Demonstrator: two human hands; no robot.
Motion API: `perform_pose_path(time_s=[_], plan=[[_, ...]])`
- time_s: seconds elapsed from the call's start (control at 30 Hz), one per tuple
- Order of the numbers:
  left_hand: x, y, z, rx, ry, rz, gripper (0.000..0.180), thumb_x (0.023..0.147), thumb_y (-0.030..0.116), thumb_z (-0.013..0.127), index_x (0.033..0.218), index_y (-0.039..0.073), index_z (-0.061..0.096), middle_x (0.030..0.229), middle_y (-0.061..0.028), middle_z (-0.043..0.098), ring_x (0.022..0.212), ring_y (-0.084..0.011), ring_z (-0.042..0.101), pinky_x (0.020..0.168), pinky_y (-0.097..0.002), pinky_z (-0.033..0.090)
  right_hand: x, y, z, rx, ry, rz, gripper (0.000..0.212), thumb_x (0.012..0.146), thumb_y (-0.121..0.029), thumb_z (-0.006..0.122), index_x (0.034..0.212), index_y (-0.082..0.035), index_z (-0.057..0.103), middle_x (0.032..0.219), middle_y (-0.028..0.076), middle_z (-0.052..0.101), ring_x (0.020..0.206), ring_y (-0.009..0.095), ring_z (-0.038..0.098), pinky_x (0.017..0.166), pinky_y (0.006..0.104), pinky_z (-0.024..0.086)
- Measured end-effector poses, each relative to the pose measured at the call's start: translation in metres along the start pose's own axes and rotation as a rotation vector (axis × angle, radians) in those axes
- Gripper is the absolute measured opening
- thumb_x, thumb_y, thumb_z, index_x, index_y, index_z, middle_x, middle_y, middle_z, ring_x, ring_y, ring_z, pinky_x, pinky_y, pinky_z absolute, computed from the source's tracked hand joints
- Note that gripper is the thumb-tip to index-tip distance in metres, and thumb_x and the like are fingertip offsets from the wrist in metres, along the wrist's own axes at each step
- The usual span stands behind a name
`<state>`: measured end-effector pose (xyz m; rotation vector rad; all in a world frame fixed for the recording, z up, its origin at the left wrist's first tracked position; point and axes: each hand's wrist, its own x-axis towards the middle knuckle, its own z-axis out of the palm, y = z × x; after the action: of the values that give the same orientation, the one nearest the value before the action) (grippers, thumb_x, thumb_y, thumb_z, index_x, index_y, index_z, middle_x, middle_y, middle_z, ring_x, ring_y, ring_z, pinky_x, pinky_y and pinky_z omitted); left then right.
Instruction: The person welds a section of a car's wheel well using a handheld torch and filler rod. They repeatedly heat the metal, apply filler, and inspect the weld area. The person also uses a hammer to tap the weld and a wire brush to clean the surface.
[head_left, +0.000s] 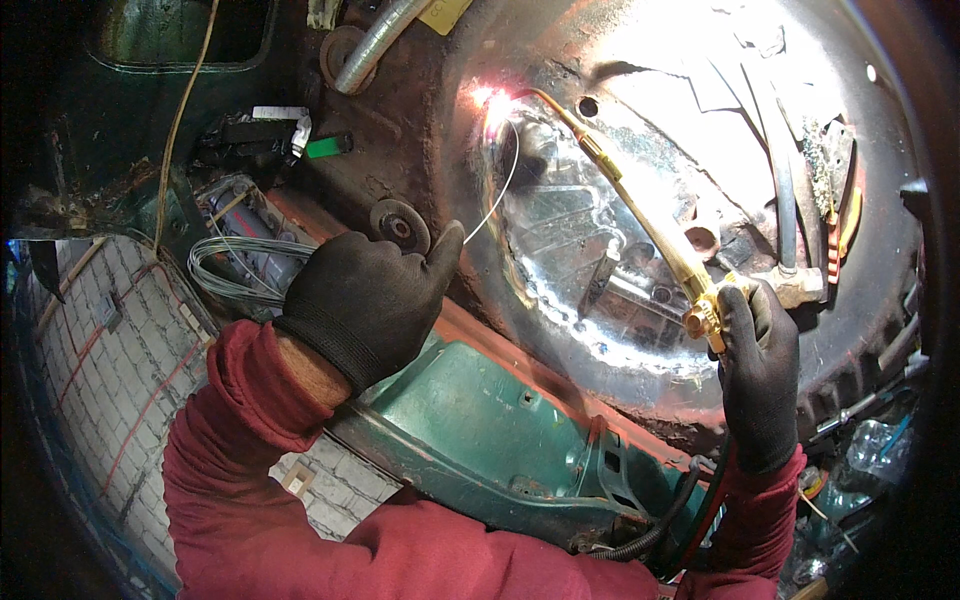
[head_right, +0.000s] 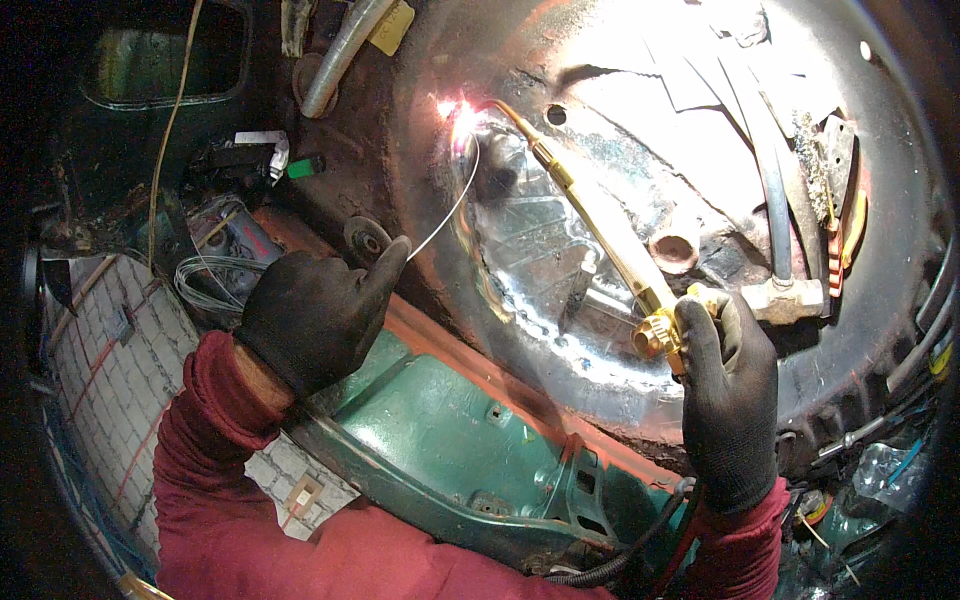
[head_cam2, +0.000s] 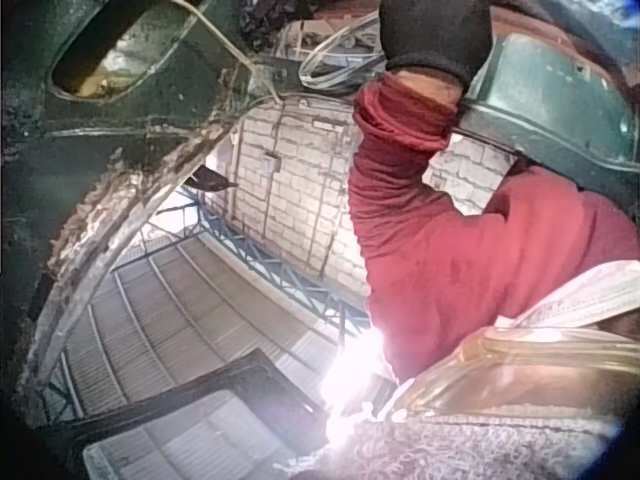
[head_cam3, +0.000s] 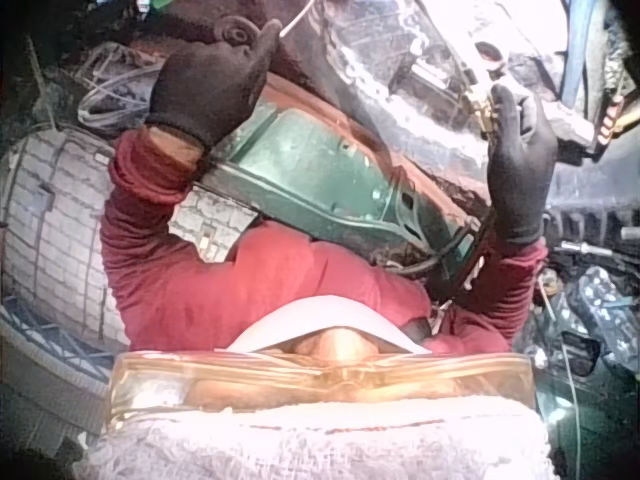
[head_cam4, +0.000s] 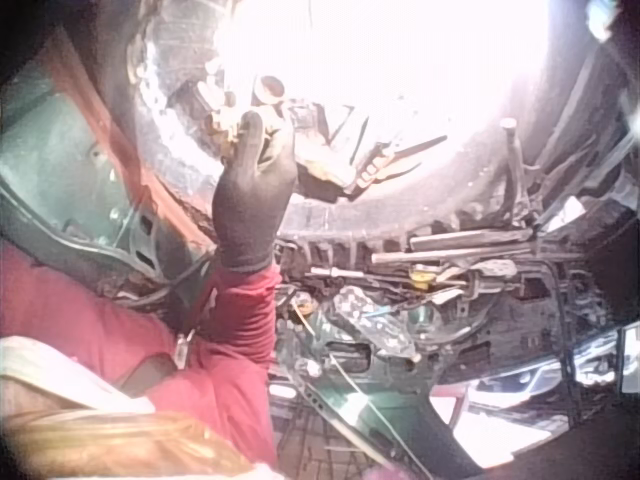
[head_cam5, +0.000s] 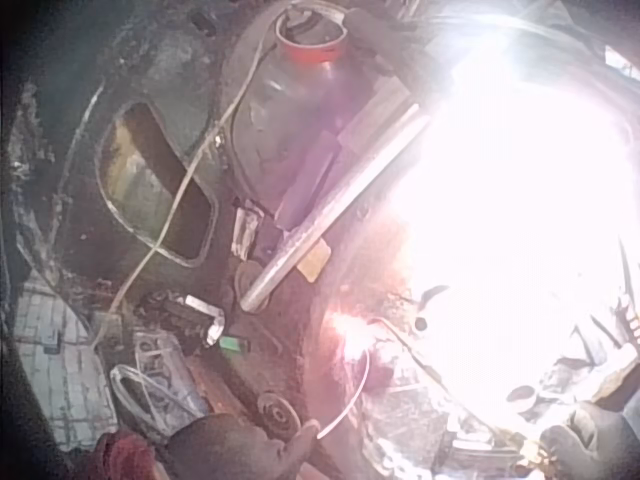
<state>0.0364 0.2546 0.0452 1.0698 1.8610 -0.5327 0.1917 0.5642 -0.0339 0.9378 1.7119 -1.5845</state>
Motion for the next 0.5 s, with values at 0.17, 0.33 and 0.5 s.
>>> perform_pose_path(time_s=[0.17, 0.33, 0.5], plan=[[0.0002, 0.0005, -0.0004, -0.006, -0.001, -0.003, 0.064, 0.094, 0.02, 0.066, 0.152, -0.002, 0.053, 0.071, -0.0136, 0.071, 0.06, -0.03, 0.07, 0.054, -0.0461, 0.055, -0.0001, -0.0007, -0.0005, -0.013, -0.003, -0.006, 0.03, 0.115, -0.022, 0.057, 0.096, 0.001, 0.061, 0.081, 0.002, 0.057, 0.076, 0.008, 0.048, 0.066, 0.0294, 0.04], [0.0014, 0.0006, -0.004, 0.016, -0.022, 0.003, 0.064, 0.095, 0.019, 0.063, 0.154, -0.001, 0.053, 0.072, -0.0129, 0.073, 0.06, -0.0271, 0.072, 0.053, -0.0427, 0.057, -0.0001, -0.0011, 0.0012, 0.0, 0.016, 0.024, 0.031, 0.114, -0.022, 0.058, 0.094, 0.001, 0.06, 0.08, 0.002, 0.055, 0.076, 0.008, 0.047, 0.066, 0.0295, 0.04], [0.0014, 0.0005, -0.0043, 0.031, -0.016, 0.008, 0.063, 0.095, 0.018, 0.063, 0.154, -0.001, 0.054, 0.072, -0.0132, 0.073, 0.06, -0.0275, 0.072, 0.054, -0.0428, 0.057, -0.0002, 0.001, 0.0006, -0.051, 0.023, -0.004, 0.031, 0.114, -0.022, 0.058, 0.093, 0.001, 0.059, 0.079, 0.002, 0.053, 0.075, 0.009, 0.045, 0.065, 0.0302, 0.039]])
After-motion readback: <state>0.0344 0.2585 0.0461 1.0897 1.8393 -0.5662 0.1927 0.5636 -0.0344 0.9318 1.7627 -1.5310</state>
